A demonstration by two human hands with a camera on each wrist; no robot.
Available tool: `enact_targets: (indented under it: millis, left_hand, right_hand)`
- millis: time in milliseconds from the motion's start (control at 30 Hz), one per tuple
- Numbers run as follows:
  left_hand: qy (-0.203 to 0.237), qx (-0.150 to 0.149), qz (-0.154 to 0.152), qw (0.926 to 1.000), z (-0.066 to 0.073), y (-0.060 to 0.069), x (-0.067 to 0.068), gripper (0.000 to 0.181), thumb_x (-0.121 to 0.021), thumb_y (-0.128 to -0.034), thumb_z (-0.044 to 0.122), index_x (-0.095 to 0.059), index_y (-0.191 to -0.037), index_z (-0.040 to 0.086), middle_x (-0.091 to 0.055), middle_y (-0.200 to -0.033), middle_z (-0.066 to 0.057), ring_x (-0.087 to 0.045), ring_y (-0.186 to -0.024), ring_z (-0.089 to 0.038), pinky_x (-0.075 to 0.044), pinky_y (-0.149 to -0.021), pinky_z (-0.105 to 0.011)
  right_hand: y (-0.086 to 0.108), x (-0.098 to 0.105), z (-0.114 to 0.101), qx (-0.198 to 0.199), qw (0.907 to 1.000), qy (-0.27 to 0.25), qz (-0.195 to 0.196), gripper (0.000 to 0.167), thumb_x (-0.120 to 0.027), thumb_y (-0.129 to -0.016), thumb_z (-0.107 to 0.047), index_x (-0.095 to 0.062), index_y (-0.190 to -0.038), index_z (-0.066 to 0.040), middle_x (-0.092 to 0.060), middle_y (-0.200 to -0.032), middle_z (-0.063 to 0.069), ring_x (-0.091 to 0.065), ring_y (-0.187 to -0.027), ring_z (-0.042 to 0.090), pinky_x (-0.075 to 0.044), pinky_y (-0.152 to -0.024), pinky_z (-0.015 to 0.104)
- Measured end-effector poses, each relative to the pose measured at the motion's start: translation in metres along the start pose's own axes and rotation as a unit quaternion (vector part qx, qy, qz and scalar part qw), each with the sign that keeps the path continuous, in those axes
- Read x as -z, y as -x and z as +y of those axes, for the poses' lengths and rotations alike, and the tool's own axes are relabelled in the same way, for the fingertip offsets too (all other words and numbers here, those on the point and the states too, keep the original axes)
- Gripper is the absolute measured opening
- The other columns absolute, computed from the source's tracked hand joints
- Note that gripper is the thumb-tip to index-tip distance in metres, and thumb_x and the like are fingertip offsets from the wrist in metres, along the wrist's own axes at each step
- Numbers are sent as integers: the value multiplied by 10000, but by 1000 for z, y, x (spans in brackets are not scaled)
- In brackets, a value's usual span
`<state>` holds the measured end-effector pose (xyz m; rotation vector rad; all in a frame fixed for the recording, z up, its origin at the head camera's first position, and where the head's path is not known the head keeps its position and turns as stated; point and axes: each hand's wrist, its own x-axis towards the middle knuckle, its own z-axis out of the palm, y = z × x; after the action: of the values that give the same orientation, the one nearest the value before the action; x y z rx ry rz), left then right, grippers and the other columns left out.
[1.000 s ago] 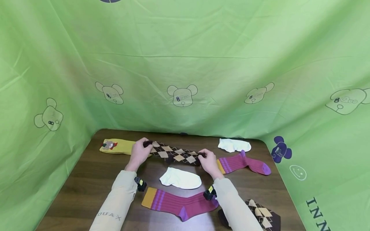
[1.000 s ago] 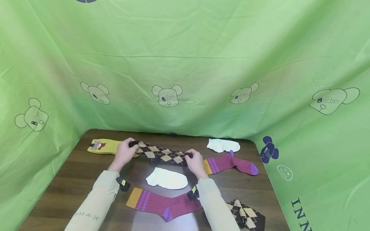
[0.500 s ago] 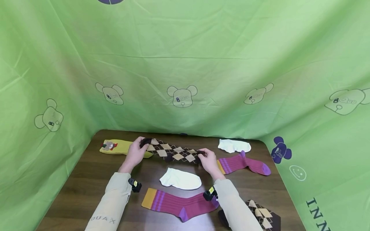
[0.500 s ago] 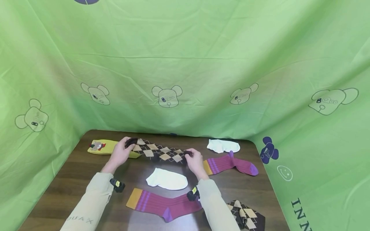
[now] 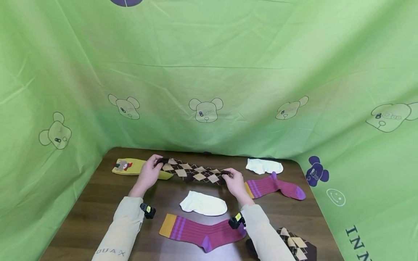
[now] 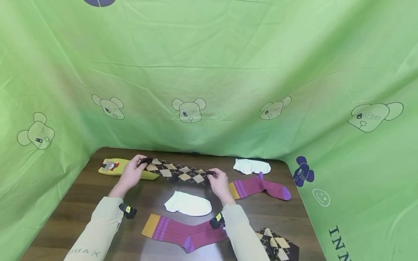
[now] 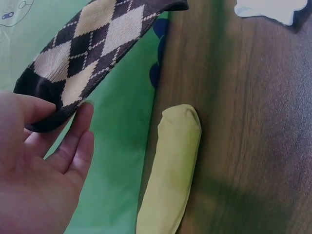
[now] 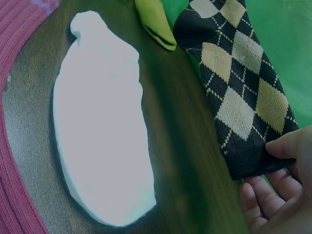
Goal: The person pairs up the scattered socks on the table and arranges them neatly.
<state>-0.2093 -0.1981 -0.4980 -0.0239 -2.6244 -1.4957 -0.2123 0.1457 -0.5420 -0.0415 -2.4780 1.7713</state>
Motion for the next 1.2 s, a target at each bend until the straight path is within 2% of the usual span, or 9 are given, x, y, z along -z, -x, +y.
enact_targets:
  millis: [100, 333, 467, 533, 767, 933, 1067, 1133, 1200]
  left_hand:
    - [9, 40, 0, 10000, -1, 1, 2, 173, -501, -1048, 73, -624, -1166, 42, -698, -1090, -155, -458, -661, -275, -386, -635, -381]
    - [33, 95, 39, 9999, -4, 3, 7, 197, -508, -1011, 67, -695, -1064, 37, -671, -986, -123, -482, -713, -250, -393, -663, -373]
    - [38, 185, 80, 9998, -6, 2, 9, 208, -501, -1005, 77, -706, -1008, 43, -644, -919, -127, -444, -674, -253, -374, -647, -374]
    - [32, 180, 89, 9998, -6, 1, 9, 200, -500, -1005, 72, -698, -988, 46, -637, -907, -126, -445, -679, -255, -374, -652, -373]
    - [241, 194, 54, 9995, -7, 1, 8, 183, -480, -1009, 18, -661, -982, 25, -669, -991, -127, -516, -819, -258, -395, -731, -358]
    - [443, 392, -28, 9982, -7, 2, 8, 248, -412, -1033, 64, -654, -998, 22, -615, -981, -134, -481, -832, -271, -371, -745, -372]
    - [426, 434, -195, 9980, -7, 2, 10, 297, -345, -1052, 116, -626, -1026, 25, -563, -971, -156, -467, -887, -296, -358, -790, -404]
    - [398, 472, -284, 9977, -7, 2, 11, 327, -320, -1071, 154, -608, -1073, -2, -565, -1038, -193, -488, -973, -328, -377, -858, -429]
    - [383, 552, -382, 9970, -6, 2, 11, 405, -296, -1089, 194, -593, -1232, -42, -570, -1213, -254, -501, -1153, -377, -383, -996, -465]
  right_hand:
    - [0, -1, -1, -22, 10000, 14, -12, 108, -657, -910, 53, -716, -1000, 55, -739, -941, 173, -703, -866, 272, -537, -725, 251]
    - [1, -2, 5, 177, 9996, -219, -83, 109, -637, -909, 54, -709, -990, 68, -734, -923, 192, -702, -846, 300, -553, -726, 293]
    - [2, -2, 8, 563, 9969, -529, -134, 96, -652, -888, 21, -723, -954, 27, -737, -875, 149, -697, -785, 231, -552, -687, 291]
    - [3, -2, 9, 560, 9959, -697, -165, 97, -657, -882, 19, -726, -951, 20, -738, -861, 131, -676, -738, 177, -533, -645, 266]
    - [3, -5, 1, -482, 9950, -841, -257, 164, -632, -929, 59, -680, -1077, 112, -725, -949, 218, -602, -693, 131, -483, -605, 223]
    - [4, -3, -6, -607, 9938, -841, -401, 191, -605, -938, 92, -647, -1111, 162, -692, -1017, 316, -639, -751, 229, -490, -612, 239]
    - [6, -5, -6, -705, 9928, -884, -394, 184, -610, -940, 85, -654, -1107, 149, -702, -1003, 291, -642, -762, 228, -497, -640, 271]
    - [7, -7, -4, -757, 9924, -907, -349, 173, -620, -940, 70, -666, -1096, 128, -716, -979, 247, -640, -759, 200, -497, -651, 269]
    - [8, -9, -2, -768, 9925, -896, -302, 165, -628, -938, 52, -675, -1086, 108, -725, -962, 207, -637, -758, 176, -496, -656, 260]
